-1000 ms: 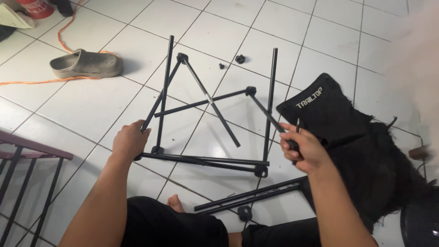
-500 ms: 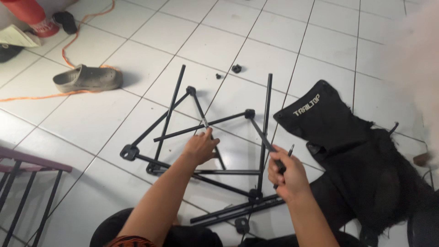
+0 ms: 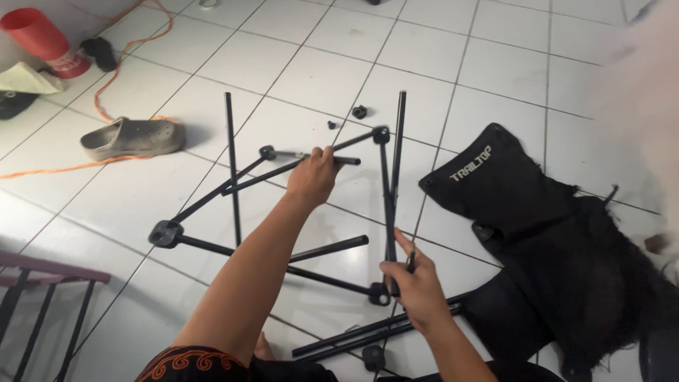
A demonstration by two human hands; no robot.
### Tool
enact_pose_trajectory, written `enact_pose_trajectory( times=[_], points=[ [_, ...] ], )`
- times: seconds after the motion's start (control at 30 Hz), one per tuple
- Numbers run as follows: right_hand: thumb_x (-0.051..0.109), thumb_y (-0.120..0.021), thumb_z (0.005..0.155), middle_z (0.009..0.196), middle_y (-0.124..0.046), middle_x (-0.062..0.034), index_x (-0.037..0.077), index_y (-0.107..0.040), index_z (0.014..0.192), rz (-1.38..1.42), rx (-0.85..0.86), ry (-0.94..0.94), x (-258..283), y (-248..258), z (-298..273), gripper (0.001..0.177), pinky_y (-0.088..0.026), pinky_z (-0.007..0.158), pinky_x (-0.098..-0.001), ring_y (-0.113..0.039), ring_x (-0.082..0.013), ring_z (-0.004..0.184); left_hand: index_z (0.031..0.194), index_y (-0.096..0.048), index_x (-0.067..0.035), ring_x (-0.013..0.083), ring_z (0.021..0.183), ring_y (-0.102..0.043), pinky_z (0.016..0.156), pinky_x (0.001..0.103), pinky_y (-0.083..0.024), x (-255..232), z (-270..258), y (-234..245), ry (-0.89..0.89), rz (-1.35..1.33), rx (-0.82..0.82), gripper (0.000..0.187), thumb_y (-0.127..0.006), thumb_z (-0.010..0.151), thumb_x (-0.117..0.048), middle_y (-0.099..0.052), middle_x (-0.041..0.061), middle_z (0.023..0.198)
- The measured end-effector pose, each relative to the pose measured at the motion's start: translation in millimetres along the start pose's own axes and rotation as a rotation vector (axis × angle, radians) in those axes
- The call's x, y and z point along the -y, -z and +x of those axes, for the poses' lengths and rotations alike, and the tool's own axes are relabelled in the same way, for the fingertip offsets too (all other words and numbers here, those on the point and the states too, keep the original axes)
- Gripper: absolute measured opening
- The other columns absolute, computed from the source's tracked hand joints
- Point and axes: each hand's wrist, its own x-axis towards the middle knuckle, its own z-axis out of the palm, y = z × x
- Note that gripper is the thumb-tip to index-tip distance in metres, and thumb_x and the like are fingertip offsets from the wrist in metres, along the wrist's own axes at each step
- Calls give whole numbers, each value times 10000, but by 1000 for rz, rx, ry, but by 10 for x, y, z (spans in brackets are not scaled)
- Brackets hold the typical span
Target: The person assembles a black metal frame on a tiled floor. They connect multiple tubular legs and crossbars using a screwdriver to tighten the joints, gradually building the structure.
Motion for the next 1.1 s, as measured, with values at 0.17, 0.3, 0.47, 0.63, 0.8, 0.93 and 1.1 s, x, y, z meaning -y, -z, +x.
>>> enact_pose_trajectory(
  times=[0.17,0.3,0.47,0.63,0.8,0.93,1.1],
  points=[
    [81,-657,859,570,-499,-10,50,-385,1551,249,44,-92,-29,-31,61,744,-229,366,-253,-351,-87,400,1329,-512,-77,457,1131,-627,918,497,-559,-219,29,-345,54,59,164,357,-547,980,-138,-494,267,1371],
    [198,-644,892,612,-531,-28,77,-442,1521,458,104,-108,-106,-73,175,671,-274,381,-234,-407,-96,422,1354,-533,-151,488,1190,-571,990,504,-519,-312,-137,-651,114,-33,87,426,-595,933,-132,-454,272,1408],
    [182,-665,943,681,-561,-54,-64,-540,1323,498,72,-160,-278,-36,235,470,-297,428,-246,-439,-116,485,1364,-494,-46,501,1105,-585,897,506,-523,-329,-814,-679,144,-381,-182,610,-684,803,-190,-436,329,1384],
    [292,-678,920,636,-519,-25,4,-714,1159,377,118,-124,-314,-47,203,376,-283,406,-236,-430,-99,457,1070,-709,-44,368,834,-719,756,457,-526,-542,-1600,-388,325,-549,133,380,-566,997,-388,-743,190,882],
    [314,-668,934,718,-580,0,22,-716,1128,284,141,-111,-268,-99,97,354,-294,433,-234,-485,-88,519,1125,-716,-42,327,695,-664,669,434,-519,-657,-1959,48,73,-666,184,297,-594,1014,-289,-694,171,749],
    [336,-659,949,692,-550,-7,11,-716,1111,265,196,-50,-252,-107,100,368,-271,413,-236,-488,-106,511,1306,-588,-73,262,748,-698,709,390,-553,-617,-2024,249,-111,-853,82,404,-680,925,-169,-702,131,809],
    [317,-646,981,710,-527,25,6,-714,1151,293,225,-62,-314,-164,174,361,-289,431,-233,-447,-70,537,1352,-629,-116,257,834,-683,755,382,-553,-576,-2035,142,-327,-683,-75,490,-752,878,-112,-710,107,937]
  ],
)
